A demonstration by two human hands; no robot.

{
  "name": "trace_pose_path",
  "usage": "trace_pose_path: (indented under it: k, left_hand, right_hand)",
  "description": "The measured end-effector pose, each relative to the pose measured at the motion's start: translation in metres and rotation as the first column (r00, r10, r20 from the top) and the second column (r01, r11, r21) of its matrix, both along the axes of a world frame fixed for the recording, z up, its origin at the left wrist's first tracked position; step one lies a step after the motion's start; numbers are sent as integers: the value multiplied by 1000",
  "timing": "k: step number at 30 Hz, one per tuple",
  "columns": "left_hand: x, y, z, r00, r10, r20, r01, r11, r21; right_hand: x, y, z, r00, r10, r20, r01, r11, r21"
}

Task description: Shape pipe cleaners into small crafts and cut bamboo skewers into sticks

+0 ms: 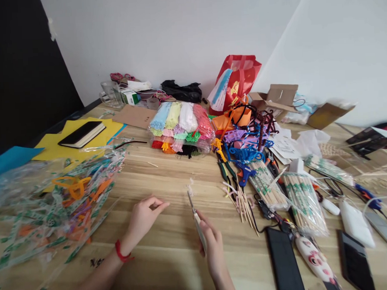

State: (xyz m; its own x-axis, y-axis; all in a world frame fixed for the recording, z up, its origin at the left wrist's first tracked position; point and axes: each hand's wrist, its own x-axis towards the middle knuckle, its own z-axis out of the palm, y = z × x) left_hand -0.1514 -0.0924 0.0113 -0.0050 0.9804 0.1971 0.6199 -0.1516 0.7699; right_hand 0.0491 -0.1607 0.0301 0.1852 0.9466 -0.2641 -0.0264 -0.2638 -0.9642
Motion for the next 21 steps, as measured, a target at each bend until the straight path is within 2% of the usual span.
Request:
trace_pose_path:
  k: [1, 2, 4, 6, 8, 10, 12, 14, 16, 19, 21]
  left_hand:
    - [0, -2, 4, 999, 15, 43, -12, 998, -61]
    - [2, -4, 7, 994, 17, 105, -5, 993, -119]
    - [11, -7, 13, 957, -1, 290, 63, 976, -206]
    - [22, -10, 18, 871, -36, 490, 186, 947, -261]
    - [34, -15, 22, 773, -65, 631, 326, 895, -306]
    - [43, -21, 23, 687, -83, 722, 465, 813, -349]
    - [48, -27, 23, 636, -80, 767, 562, 729, -390]
    - [49, -30, 23, 650, -73, 757, 591, 675, -442]
    - [46, -32, 22, 687, -72, 723, 578, 657, -484]
    - [40, -31, 21, 724, -75, 686, 542, 676, -499]
    - [36, -28, 21, 775, -86, 627, 473, 736, -484]
  right_hand:
    - [-2, 2, 4, 977, 34, -212, -43, 998, -37]
    - [-4, 3, 8, 912, 64, -405, -91, 995, -48]
    - [-9, 6, 16, 762, 96, -640, -137, 990, -15]
    - [-14, 8, 21, 658, 107, -745, -137, 990, 22]
    - [-19, 8, 20, 598, 113, -793, -130, 991, 44]
    - [-24, 7, 17, 579, 115, -807, -124, 991, 52]
    - [-27, 6, 13, 584, 105, -805, -121, 992, 42]
    - [-27, 5, 11, 598, 91, -796, -120, 992, 23]
    - [-26, 5, 12, 595, 99, -798, -154, 988, 8]
    - [-24, 5, 12, 538, 104, -836, -225, 974, -24]
    - [-25, 8, 10, 484, 105, -869, -264, 964, -31]
